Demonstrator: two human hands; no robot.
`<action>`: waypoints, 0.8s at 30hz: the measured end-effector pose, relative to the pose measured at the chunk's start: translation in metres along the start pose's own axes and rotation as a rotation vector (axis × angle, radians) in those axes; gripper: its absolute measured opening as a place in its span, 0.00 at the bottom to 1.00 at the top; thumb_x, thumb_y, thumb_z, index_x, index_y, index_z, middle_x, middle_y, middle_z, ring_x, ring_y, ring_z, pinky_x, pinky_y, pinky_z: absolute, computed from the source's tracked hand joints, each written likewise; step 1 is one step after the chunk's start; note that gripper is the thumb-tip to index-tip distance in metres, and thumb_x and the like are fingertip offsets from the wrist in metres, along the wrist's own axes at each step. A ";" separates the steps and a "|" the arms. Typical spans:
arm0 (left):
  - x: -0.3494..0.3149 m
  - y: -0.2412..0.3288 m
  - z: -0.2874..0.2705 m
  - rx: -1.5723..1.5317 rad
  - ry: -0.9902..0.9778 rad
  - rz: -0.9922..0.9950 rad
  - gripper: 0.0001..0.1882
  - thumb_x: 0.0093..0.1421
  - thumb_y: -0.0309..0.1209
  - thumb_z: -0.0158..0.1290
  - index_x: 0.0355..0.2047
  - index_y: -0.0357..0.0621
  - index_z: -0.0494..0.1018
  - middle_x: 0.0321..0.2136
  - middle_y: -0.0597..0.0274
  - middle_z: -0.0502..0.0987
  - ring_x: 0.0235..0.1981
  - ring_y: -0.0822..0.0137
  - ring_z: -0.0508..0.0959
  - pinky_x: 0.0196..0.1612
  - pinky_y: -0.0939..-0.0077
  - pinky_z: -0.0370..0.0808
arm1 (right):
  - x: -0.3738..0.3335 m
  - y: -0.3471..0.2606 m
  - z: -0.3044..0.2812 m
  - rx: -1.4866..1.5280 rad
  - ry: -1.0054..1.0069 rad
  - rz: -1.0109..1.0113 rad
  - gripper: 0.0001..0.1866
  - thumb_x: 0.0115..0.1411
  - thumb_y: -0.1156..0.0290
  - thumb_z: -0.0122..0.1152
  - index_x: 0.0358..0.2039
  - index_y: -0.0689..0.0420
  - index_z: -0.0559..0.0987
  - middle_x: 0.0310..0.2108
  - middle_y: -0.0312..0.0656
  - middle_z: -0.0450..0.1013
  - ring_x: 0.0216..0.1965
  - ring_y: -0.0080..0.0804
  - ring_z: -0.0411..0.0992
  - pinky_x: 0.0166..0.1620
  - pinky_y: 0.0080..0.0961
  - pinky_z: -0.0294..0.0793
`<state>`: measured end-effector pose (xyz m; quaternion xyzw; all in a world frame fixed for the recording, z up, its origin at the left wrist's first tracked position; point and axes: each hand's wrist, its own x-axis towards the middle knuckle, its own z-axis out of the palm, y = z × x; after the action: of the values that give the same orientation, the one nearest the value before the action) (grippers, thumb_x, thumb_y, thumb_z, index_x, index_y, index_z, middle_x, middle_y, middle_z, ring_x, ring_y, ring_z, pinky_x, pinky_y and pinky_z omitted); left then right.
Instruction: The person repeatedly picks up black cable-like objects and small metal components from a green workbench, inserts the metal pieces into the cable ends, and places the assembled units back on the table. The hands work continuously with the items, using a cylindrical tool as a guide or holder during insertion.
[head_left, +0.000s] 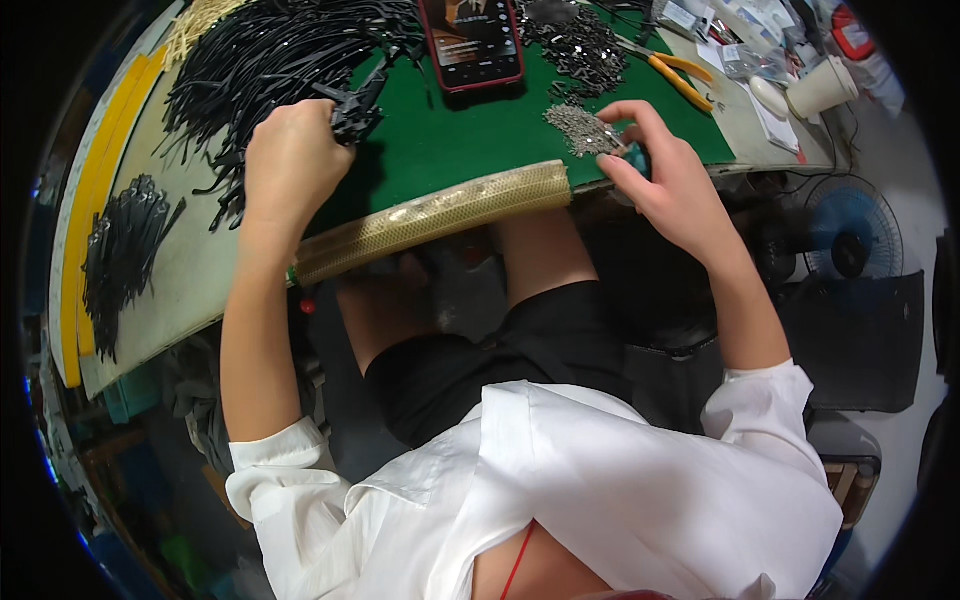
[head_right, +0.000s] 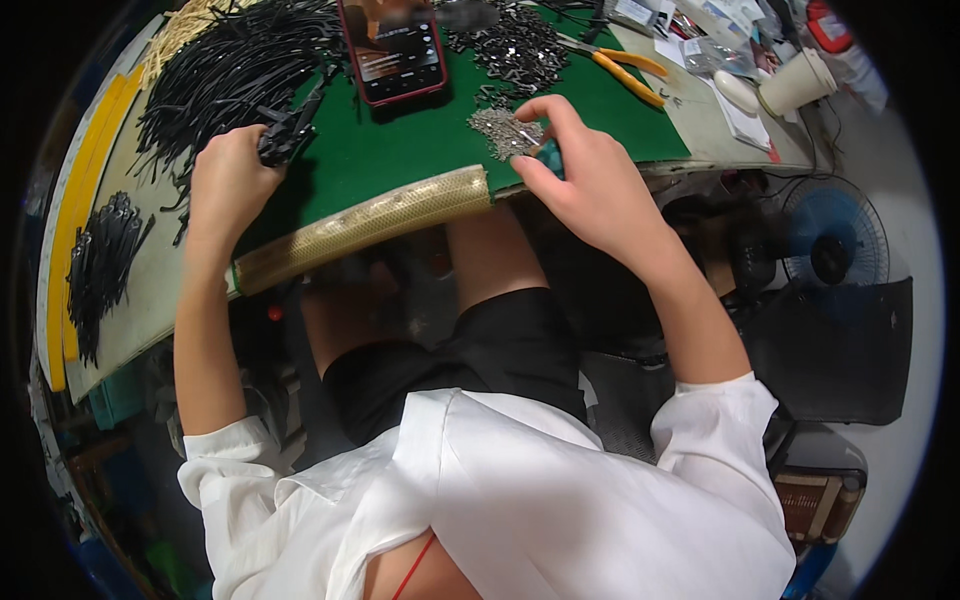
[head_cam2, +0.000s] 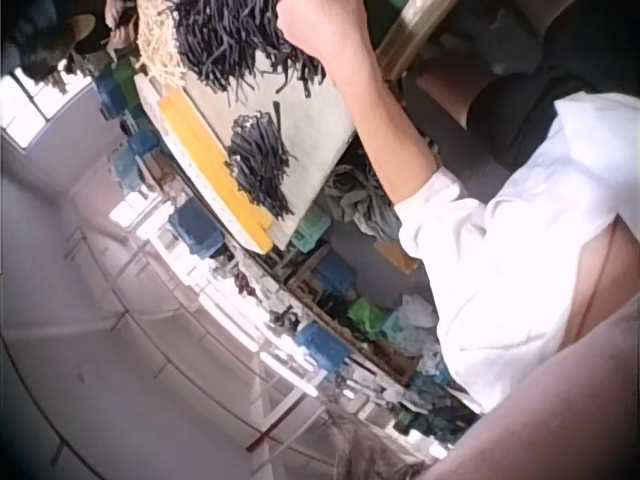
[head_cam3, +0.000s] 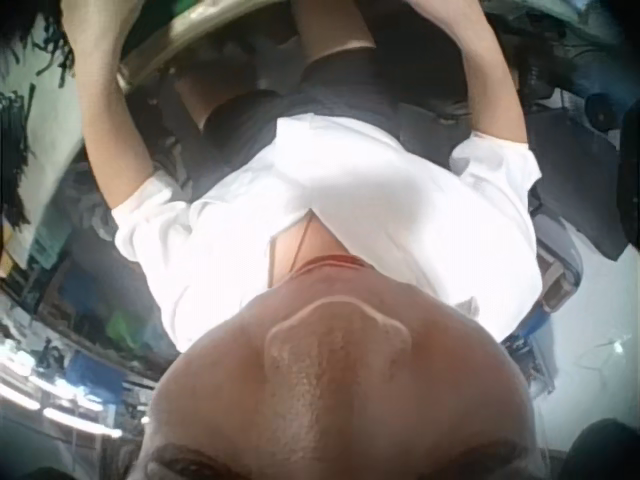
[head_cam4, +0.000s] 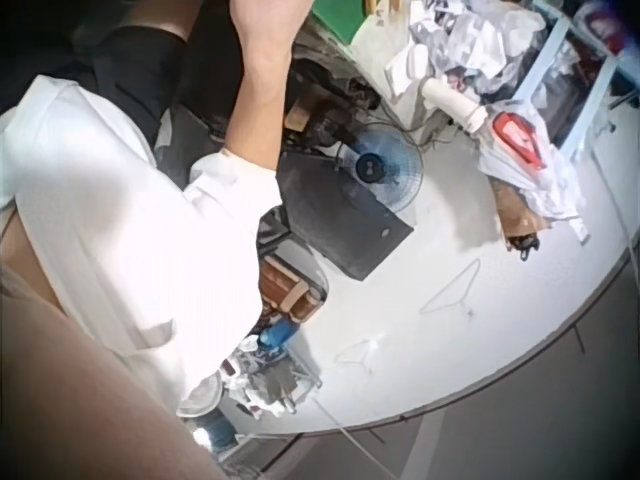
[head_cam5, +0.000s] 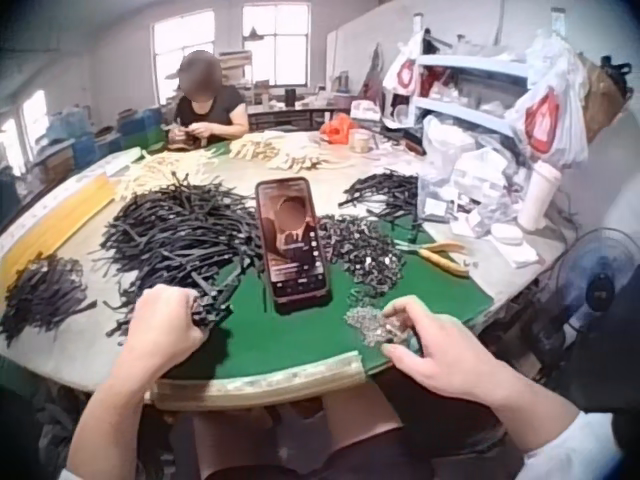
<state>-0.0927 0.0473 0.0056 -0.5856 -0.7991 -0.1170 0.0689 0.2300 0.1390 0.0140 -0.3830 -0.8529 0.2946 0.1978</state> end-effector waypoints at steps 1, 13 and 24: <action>0.000 -0.001 -0.004 -0.033 -0.019 -0.011 0.14 0.50 0.29 0.61 0.39 0.40 0.80 0.30 0.45 0.81 0.36 0.46 0.80 0.39 0.60 0.76 | 0.002 0.001 -0.002 -0.060 -0.038 -0.011 0.18 0.60 0.68 0.60 0.49 0.58 0.70 0.35 0.49 0.75 0.34 0.46 0.76 0.40 0.36 0.73; -0.027 -0.007 -0.039 -0.892 -0.015 -0.153 0.09 0.55 0.30 0.65 0.32 0.39 0.78 0.18 0.75 0.71 0.18 0.81 0.64 0.22 0.82 0.59 | 0.016 0.007 -0.004 -0.372 -0.222 -0.198 0.13 0.58 0.71 0.59 0.44 0.57 0.72 0.40 0.46 0.74 0.44 0.48 0.74 0.47 0.39 0.72; -0.042 0.010 -0.039 -0.961 0.117 0.042 0.10 0.56 0.27 0.64 0.36 0.35 0.79 0.25 0.69 0.79 0.26 0.79 0.74 0.32 0.84 0.69 | 0.021 0.003 0.000 -0.440 -0.217 -0.170 0.12 0.59 0.70 0.58 0.43 0.57 0.72 0.39 0.49 0.76 0.44 0.51 0.74 0.47 0.42 0.73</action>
<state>-0.0710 0.0011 0.0340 -0.5596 -0.6374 -0.5042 -0.1622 0.2184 0.1567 0.0144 -0.3100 -0.9417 0.1238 0.0410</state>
